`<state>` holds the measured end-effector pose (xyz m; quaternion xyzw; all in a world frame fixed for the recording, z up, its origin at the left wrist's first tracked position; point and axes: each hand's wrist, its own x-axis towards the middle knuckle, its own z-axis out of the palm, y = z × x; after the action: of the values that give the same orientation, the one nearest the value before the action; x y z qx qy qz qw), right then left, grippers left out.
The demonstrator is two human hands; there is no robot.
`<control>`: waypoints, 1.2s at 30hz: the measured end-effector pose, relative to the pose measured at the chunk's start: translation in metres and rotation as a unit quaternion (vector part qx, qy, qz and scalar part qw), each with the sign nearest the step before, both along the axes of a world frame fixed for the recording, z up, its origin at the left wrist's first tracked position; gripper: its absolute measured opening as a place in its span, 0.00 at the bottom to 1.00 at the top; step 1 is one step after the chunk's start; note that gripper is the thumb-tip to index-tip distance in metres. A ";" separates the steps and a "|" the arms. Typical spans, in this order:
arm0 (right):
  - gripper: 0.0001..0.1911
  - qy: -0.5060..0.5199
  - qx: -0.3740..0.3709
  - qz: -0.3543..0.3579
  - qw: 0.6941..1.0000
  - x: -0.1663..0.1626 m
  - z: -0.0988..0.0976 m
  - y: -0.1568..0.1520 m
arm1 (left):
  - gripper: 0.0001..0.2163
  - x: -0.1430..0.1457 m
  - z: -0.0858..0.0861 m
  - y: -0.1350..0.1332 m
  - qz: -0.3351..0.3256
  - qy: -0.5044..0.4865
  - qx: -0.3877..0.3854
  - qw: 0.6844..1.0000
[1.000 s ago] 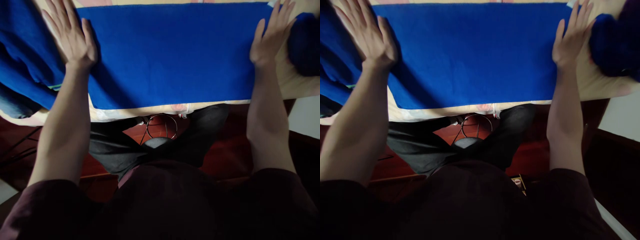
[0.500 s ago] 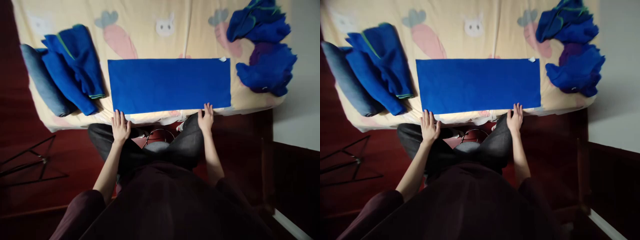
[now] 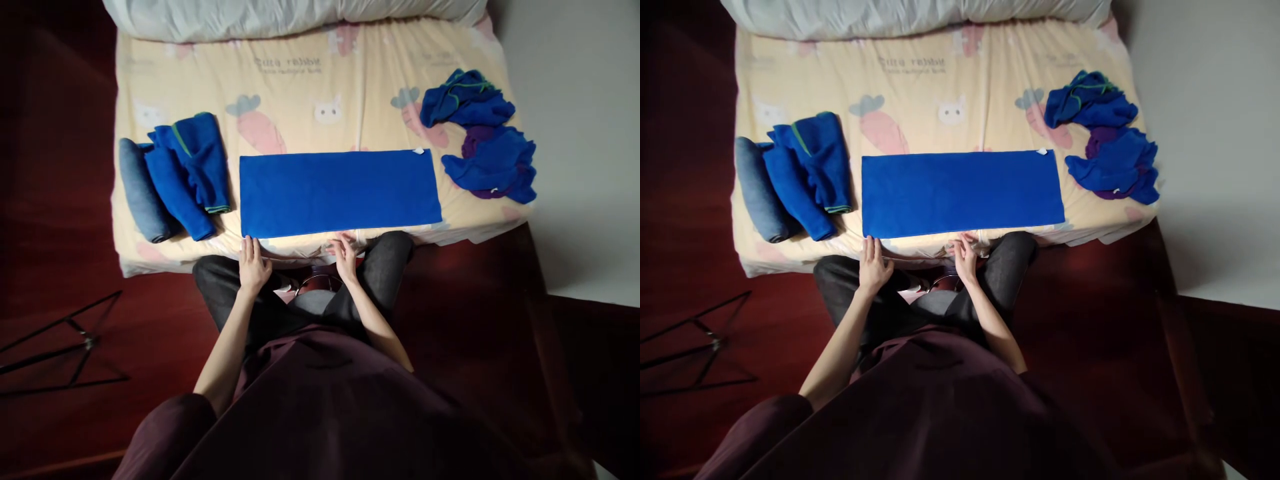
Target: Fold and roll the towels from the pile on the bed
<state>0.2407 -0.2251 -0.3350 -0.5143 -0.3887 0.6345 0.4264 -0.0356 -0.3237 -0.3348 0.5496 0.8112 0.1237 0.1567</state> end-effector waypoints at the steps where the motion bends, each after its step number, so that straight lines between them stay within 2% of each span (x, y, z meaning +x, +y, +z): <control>1: 0.27 0.007 -0.008 -0.004 1.000 -0.002 -0.002 0.001 | 0.42 -0.001 0.000 -0.001 -0.003 -0.001 0.001 1.000; 6: 0.25 0.064 -0.033 -0.042 0.997 -0.009 -0.010 0.003 | 0.43 -0.003 -0.002 -0.003 -0.011 -0.005 0.007 1.000; 11: 0.22 0.143 -0.097 -0.074 0.982 -0.015 -0.003 0.008 | 0.43 0.003 0.002 -0.001 0.002 -0.009 0.012 1.000; 16: 0.17 0.176 -0.164 -0.124 0.963 -0.020 0.000 0.018 | 0.42 0.003 0.019 0.002 0.000 -0.003 -0.020 1.000; 20: 0.12 0.191 -0.192 -0.136 0.953 -0.025 -0.005 0.025 | 0.31 -0.014 0.039 0.024 0.000 0.019 -0.063 0.998; 23: 0.11 0.206 -0.203 -0.161 0.943 -0.029 -0.004 0.030 | 0.23 -0.024 0.056 0.069 -0.033 0.051 -0.066 0.996; 27: 0.11 0.202 -0.236 -0.181 0.933 -0.031 0.003 0.035 | 0.25 -0.004 0.067 0.162 -0.186 0.027 -0.022 0.982; 29: 0.12 0.197 -0.253 -0.185 0.929 -0.031 0.007 0.036 | 0.26 0.018 0.063 0.213 -0.278 0.012 -0.036 0.960; 31: 0.13 0.197 -0.262 -0.188 0.926 -0.031 0.009 0.037 | 0.26 0.041 0.054 0.260 -0.333 0.005 -0.046 0.942; 36: 0.18 0.197 -0.262 -0.192 0.925 -0.032 0.009 0.037 | 0.25 0.075 0.026 0.354 -0.349 0.031 -0.061 0.935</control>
<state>0.2087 -0.1885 -0.3263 -0.5373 -0.0110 0.7078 0.4584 0.0396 0.0301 -0.3090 0.7909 0.5790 -0.0055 0.1979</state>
